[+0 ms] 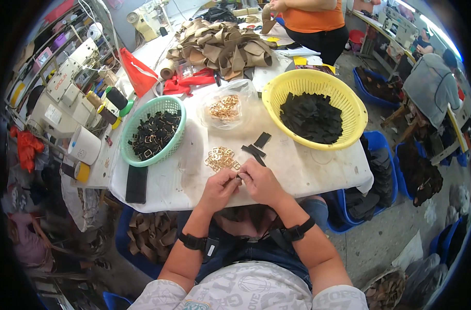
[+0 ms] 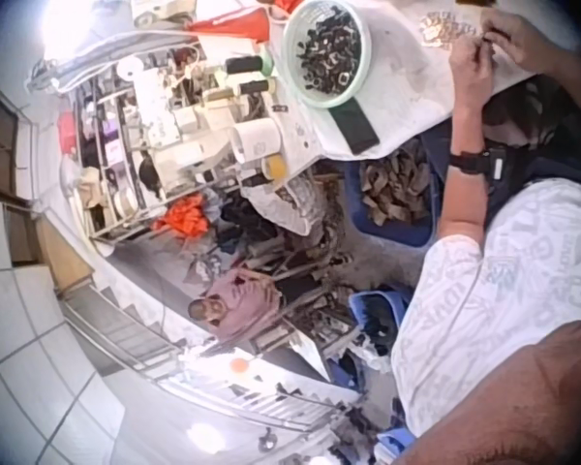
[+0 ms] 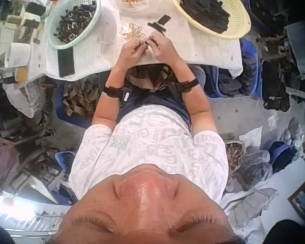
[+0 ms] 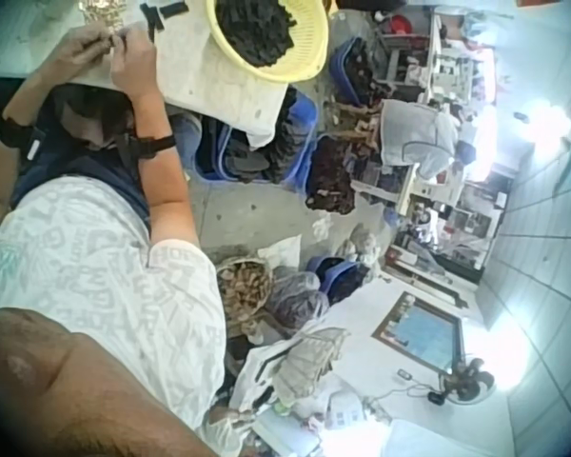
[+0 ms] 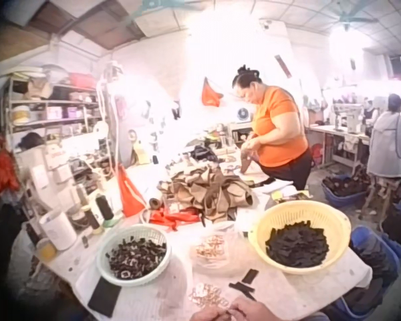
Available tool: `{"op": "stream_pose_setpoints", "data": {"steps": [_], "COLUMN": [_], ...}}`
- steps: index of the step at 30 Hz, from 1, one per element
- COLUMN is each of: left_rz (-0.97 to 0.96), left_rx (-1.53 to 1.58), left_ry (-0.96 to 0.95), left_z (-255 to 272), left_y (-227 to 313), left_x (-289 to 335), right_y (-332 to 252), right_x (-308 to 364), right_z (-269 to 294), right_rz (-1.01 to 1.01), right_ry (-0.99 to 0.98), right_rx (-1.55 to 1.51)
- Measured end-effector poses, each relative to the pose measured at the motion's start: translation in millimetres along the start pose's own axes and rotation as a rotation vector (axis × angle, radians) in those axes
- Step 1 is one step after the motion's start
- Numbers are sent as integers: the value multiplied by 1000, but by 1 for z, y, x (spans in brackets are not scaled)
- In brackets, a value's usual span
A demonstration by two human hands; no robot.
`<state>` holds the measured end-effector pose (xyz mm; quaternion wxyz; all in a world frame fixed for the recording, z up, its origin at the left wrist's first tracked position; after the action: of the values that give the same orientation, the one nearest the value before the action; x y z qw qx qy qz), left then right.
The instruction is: Assembling small buckles and straps for shoes at a manufacturing workstation.
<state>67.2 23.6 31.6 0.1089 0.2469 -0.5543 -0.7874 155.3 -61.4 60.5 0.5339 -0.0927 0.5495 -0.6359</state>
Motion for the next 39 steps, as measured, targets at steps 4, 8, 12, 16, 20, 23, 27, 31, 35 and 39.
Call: {"op": "stream_pose_setpoints", "data": {"steps": [4, 8, 12, 16, 20, 23, 27, 31, 35, 39], "left_rz": [10, -13, 16, 52, 25, -10, -37, -37, -37, -35], "left_rx": [-6, -38, 5, 16, 27, -44, -117, -72, -36, -71], "left_ry": [-24, -59, -69, -51, -34, -57, -98, -116, -128, -169], "left_z": [-2, -5, -6, -1, -1, -1, -2, -6, -6, -8], "left_y": [0, 5, 3, -5, -1, 3, 2, 6, 1, 3], "left_x": [-1, -2, -1, 2, 1, 1, 2, 2, 3, 3], "right_y": [-5, -9, -12, -12, -14, -11, -9, -5, -10, -2], "right_x": [0, 1, 3, 0, -6, -11, -12, -11, -15, -14], "right_z": [-1, 0, 3, -2, -9, -13, -16, -17, -13, -14], "right_rz": [22, 45, 89, -63, 97, 147, 161, 172, 149, 133], "right_ry": [-30, -26, 3, -70, -108, -185, -238, -255, -295, -326], "right_rx": [27, 32, 9, 4, 167, 228, 264, 242, 153, 103]}}
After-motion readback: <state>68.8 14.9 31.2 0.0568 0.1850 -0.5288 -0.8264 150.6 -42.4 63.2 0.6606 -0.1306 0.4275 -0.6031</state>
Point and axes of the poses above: each hand's wrist, its own x-axis away from the middle knuckle, its own z-axis out of the back of the hand, y = z × x, the point moved 9 cm from there along -x, towards the middle knuckle, and after that the axes turned 1 degree about -z, right-handed, at the moved point
